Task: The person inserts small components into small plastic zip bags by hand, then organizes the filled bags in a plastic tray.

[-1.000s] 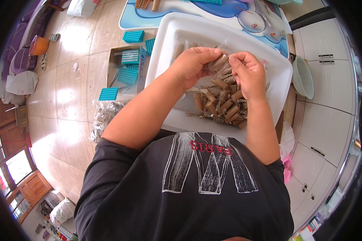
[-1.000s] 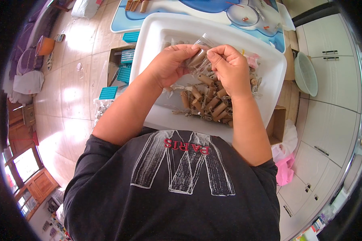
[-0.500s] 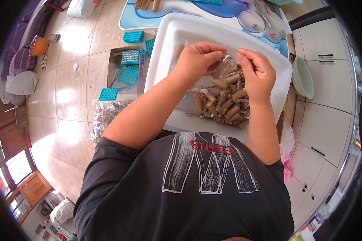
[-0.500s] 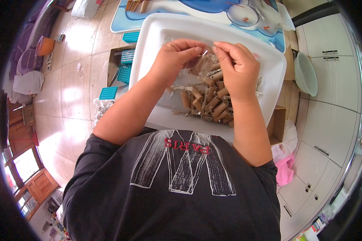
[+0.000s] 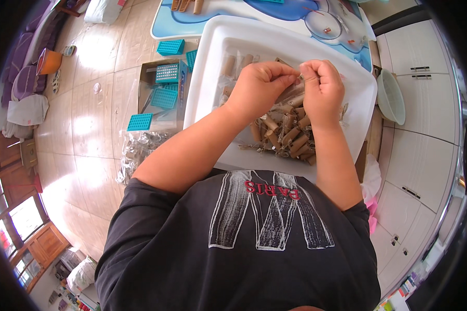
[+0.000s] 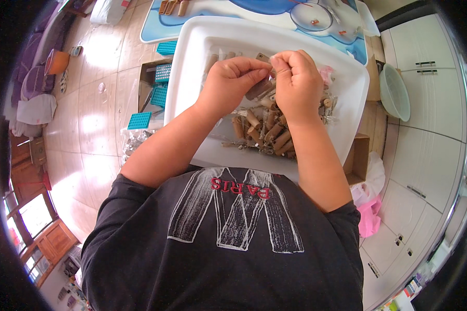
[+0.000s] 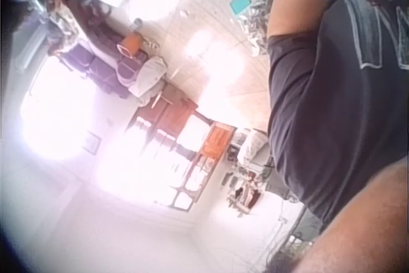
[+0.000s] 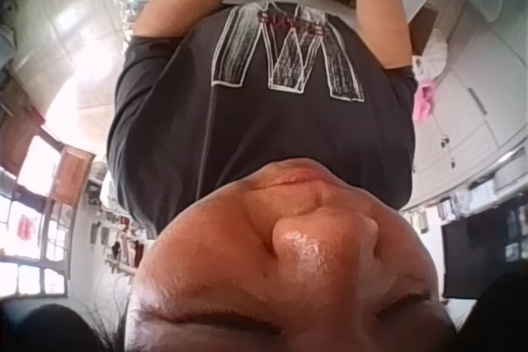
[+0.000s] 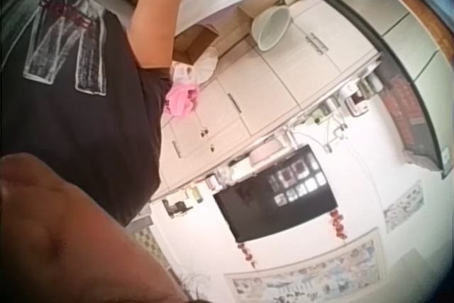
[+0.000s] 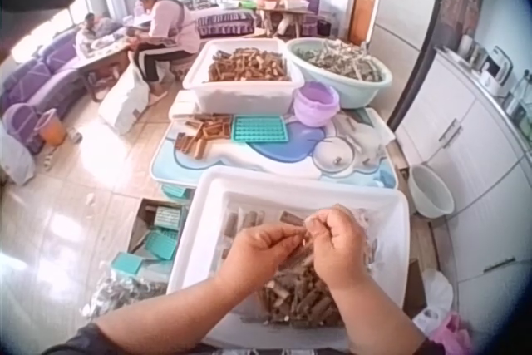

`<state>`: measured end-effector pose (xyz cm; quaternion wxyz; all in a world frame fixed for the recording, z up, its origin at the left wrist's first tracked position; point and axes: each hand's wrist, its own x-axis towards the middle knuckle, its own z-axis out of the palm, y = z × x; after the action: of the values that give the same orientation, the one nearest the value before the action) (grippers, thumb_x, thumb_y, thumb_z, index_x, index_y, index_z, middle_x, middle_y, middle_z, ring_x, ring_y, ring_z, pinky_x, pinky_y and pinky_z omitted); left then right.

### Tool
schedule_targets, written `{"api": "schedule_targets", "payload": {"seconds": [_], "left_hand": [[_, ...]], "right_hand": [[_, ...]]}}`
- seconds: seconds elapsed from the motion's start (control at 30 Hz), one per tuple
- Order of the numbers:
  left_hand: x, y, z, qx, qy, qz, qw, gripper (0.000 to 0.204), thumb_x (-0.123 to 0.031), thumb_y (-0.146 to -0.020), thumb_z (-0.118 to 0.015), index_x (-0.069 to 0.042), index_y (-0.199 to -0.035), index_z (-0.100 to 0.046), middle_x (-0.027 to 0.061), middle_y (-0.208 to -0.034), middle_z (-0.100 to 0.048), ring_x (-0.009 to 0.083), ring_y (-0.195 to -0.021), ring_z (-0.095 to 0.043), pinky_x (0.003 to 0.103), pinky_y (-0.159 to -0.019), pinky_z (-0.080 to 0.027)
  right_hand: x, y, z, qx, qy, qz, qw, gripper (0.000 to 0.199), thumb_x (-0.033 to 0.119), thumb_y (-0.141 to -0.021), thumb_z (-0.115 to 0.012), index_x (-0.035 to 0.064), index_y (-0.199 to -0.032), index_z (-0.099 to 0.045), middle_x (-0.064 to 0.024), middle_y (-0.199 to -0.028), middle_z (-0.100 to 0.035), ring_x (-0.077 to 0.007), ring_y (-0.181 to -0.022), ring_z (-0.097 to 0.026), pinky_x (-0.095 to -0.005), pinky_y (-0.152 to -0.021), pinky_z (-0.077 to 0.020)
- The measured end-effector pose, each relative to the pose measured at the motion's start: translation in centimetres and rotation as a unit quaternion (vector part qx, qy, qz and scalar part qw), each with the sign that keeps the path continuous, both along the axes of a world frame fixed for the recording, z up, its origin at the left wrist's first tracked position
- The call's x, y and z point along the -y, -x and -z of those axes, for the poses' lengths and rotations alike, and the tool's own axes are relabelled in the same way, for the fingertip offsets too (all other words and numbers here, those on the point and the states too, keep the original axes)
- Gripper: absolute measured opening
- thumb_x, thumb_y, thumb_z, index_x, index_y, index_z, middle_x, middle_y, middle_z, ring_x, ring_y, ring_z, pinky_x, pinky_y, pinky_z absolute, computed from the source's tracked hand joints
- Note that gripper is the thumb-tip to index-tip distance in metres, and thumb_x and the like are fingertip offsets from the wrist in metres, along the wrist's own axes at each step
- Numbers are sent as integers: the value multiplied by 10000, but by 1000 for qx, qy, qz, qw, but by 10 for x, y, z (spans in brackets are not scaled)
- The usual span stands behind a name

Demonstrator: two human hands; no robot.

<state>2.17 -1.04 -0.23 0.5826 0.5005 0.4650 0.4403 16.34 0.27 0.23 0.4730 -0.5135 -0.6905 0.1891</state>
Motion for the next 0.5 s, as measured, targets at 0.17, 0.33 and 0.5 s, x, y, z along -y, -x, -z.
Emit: {"api": "schedule_targets", "payload": {"seconds": [0.17,0.33,0.5], "left_hand": [[-3,0,7,57,0,-29,998,154,-73,-854,-551,22,-959,-611,49,-857,-647,85,-749,-576,204,-689,-471],[-5,9,-9,103,47,-61,992,149,-84,-863,-542,22,-951,-599,66,-874,-650,87,-754,-581,220,-671,-482],[-10,15,-7,113,33,-73,990,142,-89,-856,-555,16,-943,-595,75,-876,-648,104,-760,-599,232,-677,-498]], "right_hand": [[-16,-23,-1,-380,114,47,917,122,159,-897,-488,45,-872,-524,-47,-800,-582,-91,-559,-433,-209,-488,-343],[-16,-45,-9,-536,198,-7,821,101,134,-907,-461,47,-920,-511,-24,-698,-509,-61,-516,-371,-173,-448,-270],[-2,-29,-14,-397,303,-74,863,179,193,-863,-571,22,-915,-566,15,-690,-547,-24,-524,-365,-163,-468,-268]]}}
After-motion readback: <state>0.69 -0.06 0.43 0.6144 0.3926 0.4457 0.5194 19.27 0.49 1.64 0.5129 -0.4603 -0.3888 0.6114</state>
